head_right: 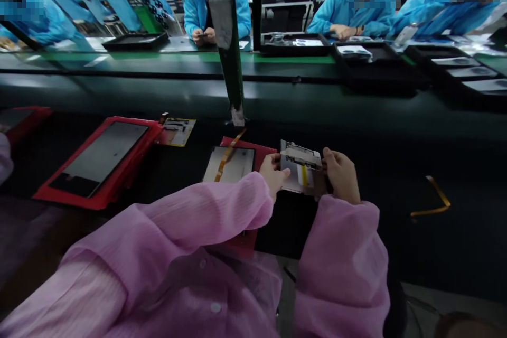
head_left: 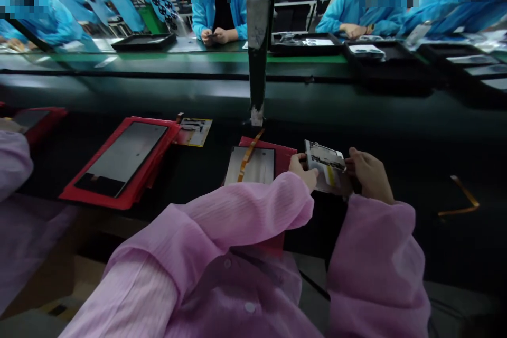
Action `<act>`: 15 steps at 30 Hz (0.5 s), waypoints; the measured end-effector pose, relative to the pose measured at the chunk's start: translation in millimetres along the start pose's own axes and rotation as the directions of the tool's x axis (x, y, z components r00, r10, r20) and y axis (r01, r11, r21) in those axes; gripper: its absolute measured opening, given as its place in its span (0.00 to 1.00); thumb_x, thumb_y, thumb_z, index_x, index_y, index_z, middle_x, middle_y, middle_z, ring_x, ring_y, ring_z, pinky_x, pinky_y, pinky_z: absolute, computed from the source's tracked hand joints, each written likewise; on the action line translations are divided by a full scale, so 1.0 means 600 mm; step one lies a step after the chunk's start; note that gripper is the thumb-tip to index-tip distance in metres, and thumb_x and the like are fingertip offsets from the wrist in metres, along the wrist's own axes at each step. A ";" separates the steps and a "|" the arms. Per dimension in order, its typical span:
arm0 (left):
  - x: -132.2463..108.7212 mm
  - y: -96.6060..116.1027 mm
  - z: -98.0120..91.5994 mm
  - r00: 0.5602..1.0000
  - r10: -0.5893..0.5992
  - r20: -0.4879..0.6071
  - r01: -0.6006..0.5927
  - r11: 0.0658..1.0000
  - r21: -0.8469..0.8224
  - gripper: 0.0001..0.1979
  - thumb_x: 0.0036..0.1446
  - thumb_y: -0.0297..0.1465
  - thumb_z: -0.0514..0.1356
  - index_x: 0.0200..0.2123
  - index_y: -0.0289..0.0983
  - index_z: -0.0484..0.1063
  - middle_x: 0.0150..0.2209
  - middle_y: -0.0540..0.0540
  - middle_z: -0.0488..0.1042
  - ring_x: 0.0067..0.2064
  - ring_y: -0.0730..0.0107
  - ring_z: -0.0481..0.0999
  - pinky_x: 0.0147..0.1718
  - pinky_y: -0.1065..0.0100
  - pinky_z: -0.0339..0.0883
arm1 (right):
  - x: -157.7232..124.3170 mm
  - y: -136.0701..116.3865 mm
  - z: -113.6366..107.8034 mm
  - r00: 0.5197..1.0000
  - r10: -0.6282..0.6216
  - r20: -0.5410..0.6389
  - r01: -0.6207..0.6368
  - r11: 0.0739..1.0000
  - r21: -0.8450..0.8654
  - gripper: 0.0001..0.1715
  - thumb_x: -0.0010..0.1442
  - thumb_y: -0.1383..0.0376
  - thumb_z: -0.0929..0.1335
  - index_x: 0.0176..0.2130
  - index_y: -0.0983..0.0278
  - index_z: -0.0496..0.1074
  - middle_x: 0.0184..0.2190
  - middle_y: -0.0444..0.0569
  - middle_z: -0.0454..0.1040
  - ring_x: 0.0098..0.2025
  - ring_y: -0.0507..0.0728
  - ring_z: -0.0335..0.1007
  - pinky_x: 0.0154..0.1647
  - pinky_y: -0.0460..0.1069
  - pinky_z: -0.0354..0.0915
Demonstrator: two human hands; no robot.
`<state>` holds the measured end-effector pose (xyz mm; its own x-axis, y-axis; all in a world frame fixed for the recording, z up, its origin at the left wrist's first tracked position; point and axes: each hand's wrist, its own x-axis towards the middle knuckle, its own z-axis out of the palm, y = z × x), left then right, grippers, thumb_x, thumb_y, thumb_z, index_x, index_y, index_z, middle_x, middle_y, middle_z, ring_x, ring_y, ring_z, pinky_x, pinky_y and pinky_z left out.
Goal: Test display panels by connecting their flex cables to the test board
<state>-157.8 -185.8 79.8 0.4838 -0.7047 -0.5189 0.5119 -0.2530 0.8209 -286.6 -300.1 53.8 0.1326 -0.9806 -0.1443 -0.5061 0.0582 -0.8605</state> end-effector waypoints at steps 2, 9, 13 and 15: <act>-0.002 0.018 -0.022 1.000 0.008 -0.001 -0.008 0.998 -0.069 0.23 0.50 0.14 0.62 0.46 0.41 0.65 0.44 0.44 0.76 0.46 0.65 0.78 0.50 0.61 0.69 | -0.010 -0.010 0.005 0.994 0.035 0.108 -0.060 0.968 0.244 0.19 0.60 0.52 0.68 0.48 0.59 0.70 0.47 0.55 0.75 0.41 0.59 0.76 0.37 0.51 0.72; -0.021 0.075 -0.125 0.999 -0.014 0.052 0.027 0.966 -0.258 0.20 0.55 0.14 0.58 0.47 0.39 0.63 0.38 0.47 0.75 0.34 0.72 0.76 0.34 0.68 0.72 | -0.055 -0.070 0.044 0.916 -0.080 0.394 -0.136 0.860 0.491 0.26 0.52 0.61 0.73 0.51 0.57 0.71 0.45 0.49 0.77 0.42 0.56 0.76 0.37 0.47 0.73; -0.032 0.092 -0.189 0.998 0.010 0.060 0.011 0.941 -0.338 0.20 0.56 0.13 0.55 0.47 0.38 0.64 0.40 0.48 0.75 0.35 0.74 0.76 0.33 0.72 0.71 | -0.073 -0.100 0.086 0.826 -0.223 0.518 -0.083 0.860 0.503 0.25 0.50 0.59 0.75 0.48 0.60 0.74 0.44 0.50 0.78 0.40 0.56 0.77 0.39 0.49 0.73; -0.033 0.099 -0.229 0.998 -0.009 0.059 0.030 0.931 -0.365 0.18 0.56 0.13 0.57 0.45 0.37 0.67 0.39 0.47 0.75 0.34 0.74 0.76 0.33 0.73 0.71 | -0.082 -0.117 0.103 0.796 -0.263 0.545 -0.062 0.861 0.505 0.26 0.50 0.59 0.75 0.49 0.61 0.74 0.45 0.51 0.78 0.40 0.56 0.77 0.40 0.49 0.73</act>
<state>-39.4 -96.1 105.9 0.4366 -0.7402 -0.5114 0.7497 -0.0149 0.6616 -204.8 -244.2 91.4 0.7030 -0.6941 -0.1551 -0.0132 0.2053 -0.9786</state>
